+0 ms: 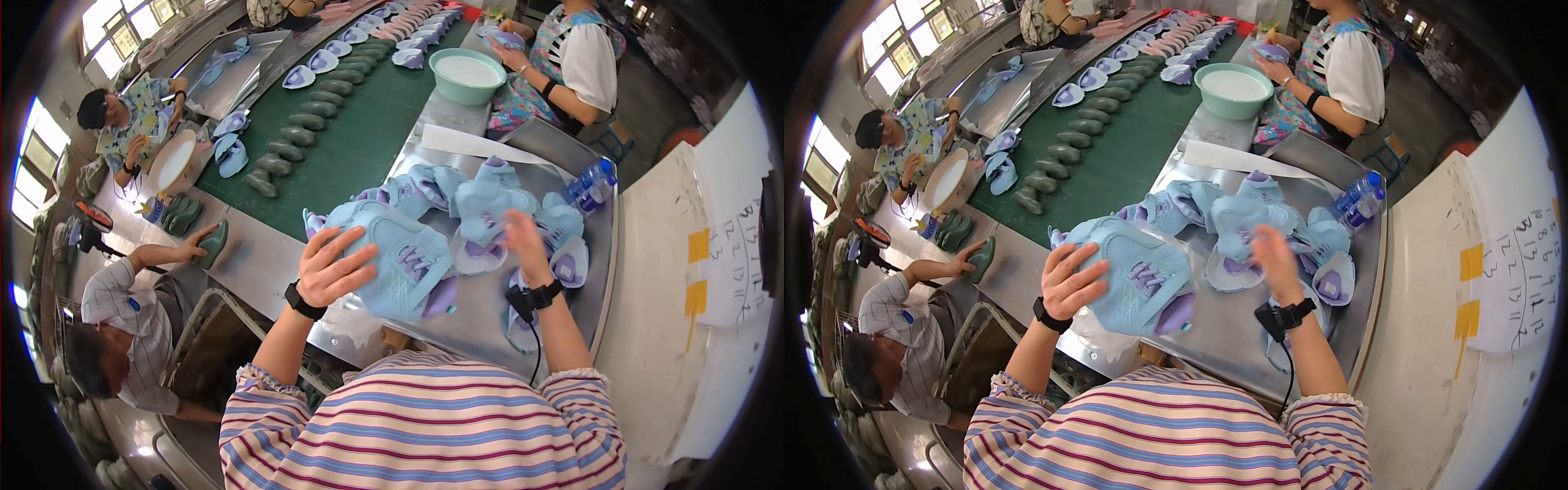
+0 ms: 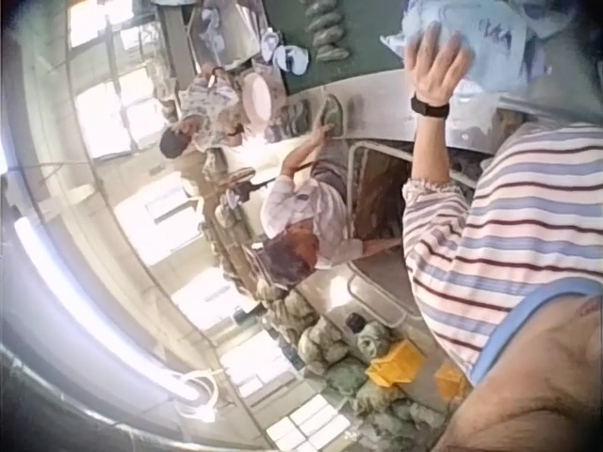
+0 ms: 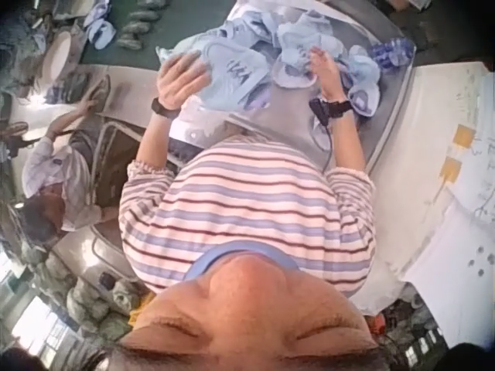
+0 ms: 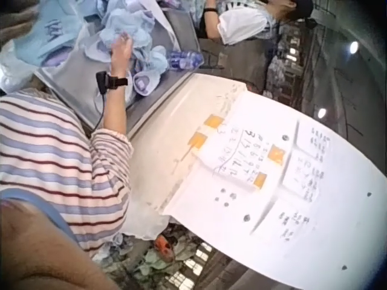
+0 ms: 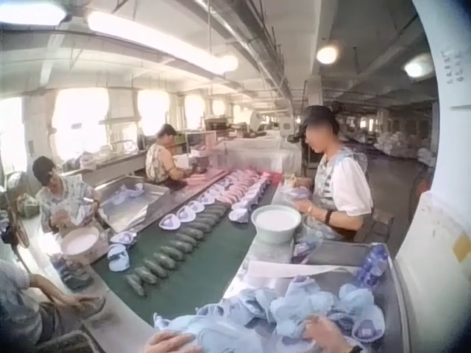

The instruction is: Packing blue fabric shoe components into plastic bags in a manufacturing environment.

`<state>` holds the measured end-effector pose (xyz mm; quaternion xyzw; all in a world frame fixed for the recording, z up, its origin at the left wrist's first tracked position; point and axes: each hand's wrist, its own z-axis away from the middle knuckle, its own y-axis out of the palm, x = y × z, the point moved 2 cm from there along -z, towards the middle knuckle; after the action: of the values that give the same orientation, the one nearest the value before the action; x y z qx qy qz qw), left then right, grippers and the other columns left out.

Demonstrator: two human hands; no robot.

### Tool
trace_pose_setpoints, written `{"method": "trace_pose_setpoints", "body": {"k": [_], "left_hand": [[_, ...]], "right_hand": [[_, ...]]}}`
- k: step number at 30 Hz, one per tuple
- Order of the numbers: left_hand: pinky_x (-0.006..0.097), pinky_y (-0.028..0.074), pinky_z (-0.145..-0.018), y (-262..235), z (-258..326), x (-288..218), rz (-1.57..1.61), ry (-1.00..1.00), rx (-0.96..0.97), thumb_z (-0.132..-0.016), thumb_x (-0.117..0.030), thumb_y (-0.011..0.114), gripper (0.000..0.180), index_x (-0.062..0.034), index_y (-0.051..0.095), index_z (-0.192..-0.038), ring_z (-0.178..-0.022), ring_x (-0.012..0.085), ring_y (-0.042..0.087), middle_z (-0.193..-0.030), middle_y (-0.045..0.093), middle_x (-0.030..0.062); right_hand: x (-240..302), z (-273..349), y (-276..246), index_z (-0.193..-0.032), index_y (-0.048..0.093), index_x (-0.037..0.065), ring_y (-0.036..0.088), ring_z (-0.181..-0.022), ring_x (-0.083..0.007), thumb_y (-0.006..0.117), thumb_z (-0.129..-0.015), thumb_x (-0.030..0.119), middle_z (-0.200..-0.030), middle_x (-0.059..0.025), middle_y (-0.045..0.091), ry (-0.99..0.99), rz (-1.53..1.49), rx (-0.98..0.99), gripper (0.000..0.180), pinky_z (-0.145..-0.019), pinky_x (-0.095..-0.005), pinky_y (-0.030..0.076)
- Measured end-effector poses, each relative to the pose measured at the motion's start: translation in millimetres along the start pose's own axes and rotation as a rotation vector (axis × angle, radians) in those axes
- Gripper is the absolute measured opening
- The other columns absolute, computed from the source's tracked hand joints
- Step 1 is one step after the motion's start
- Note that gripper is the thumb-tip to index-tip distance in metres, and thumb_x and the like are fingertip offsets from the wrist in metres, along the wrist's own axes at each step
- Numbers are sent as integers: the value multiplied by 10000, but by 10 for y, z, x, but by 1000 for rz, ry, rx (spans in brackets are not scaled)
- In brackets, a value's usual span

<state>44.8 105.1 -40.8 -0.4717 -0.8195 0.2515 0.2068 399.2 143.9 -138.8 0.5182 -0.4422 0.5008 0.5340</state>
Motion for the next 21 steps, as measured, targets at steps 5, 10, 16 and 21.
{"method": "trace_pose_setpoints", "body": {"k": [5,10,16,21], "left_hand": [[386,443,-794,206,-167,-60,63,-2,-61,-688,-109,592,186,-125,589,-873,-960,317,587,-1030,606,88],[356,462,-728,251,-83,-71,174,-131,-167,-662,-85,584,248,-68,613,-908,-957,322,586,-1022,587,136],[363,490,-708,242,-82,-185,287,-114,-235,-630,-46,622,228,-16,558,-847,-935,331,593,-956,587,148],[417,485,-755,198,-79,-98,330,-297,-288,-636,-60,640,228,-37,454,-766,-920,365,583,-866,573,139]], "right_hand": [[221,382,1022,-1312,289,65,465,-1046,-166,673,-781,255,-1173,-60,453,257,-374,534,682,-826,-275,426],[351,424,1181,-1373,161,117,453,-1083,-169,759,-672,143,-1232,-50,410,160,-647,437,922,-942,-301,362],[-42,399,1039,-1315,296,97,510,-1081,-206,767,-644,151,-1249,-83,449,253,-911,522,822,-894,-361,445],[-112,460,893,-1317,297,58,589,-974,-231,734,-667,136,-1143,-121,543,224,-916,653,787,-808,-356,502]]}}
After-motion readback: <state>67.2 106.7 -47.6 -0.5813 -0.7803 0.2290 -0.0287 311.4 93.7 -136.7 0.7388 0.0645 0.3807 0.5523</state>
